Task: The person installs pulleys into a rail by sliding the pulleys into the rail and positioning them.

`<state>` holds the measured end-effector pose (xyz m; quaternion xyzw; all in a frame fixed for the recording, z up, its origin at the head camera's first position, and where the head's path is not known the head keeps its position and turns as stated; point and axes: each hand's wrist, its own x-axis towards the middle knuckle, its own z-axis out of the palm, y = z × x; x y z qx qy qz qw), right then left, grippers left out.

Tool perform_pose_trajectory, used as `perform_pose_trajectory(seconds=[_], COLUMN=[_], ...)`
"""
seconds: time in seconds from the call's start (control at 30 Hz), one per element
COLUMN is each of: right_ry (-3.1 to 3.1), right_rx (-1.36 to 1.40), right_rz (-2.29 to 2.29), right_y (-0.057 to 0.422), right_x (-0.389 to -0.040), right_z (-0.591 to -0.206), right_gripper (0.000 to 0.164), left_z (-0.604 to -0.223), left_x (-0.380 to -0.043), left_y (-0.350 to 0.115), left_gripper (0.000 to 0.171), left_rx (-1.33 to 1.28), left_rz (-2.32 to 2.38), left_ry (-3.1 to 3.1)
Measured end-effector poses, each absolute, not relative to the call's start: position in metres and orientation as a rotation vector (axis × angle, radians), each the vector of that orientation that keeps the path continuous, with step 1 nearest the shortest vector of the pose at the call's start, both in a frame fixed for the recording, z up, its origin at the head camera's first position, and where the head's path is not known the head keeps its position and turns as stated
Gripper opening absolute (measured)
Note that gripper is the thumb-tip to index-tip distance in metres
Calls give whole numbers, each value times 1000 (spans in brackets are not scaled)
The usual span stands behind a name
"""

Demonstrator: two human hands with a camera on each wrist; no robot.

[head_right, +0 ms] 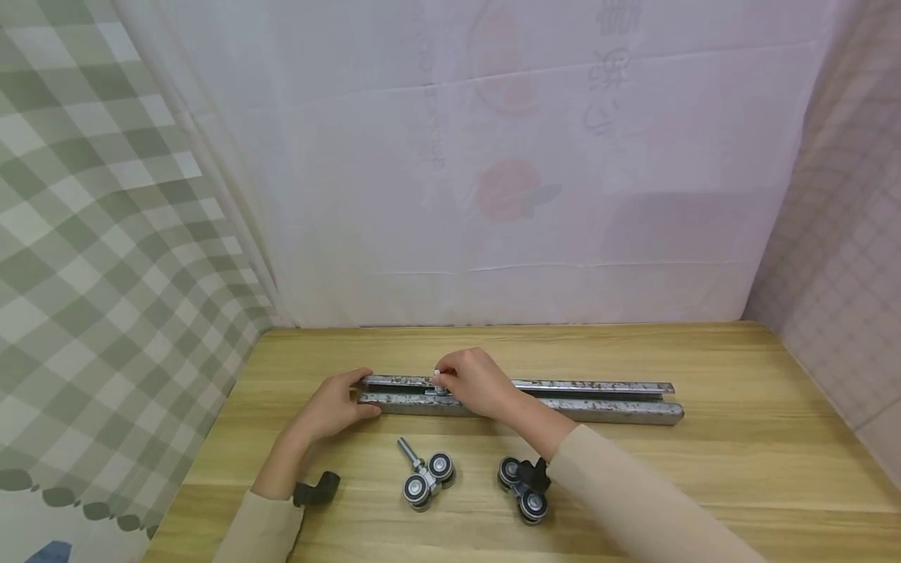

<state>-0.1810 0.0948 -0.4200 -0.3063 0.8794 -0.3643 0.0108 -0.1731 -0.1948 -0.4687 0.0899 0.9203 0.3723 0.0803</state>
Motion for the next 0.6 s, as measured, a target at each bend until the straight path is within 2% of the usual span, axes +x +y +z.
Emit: perform_pose_trajectory(seconds=[0.6], right_ry=[2730], right_rx=[-917], right_rz=[-1108], right_y=[72], right_x=[-183], right_z=[-416], right_gripper=[13], left_z=[-467], left_x=[-172], left_y=[-194], left_gripper=[68], left_rx=[279], left_rz=[1117], left_ry=[2759])
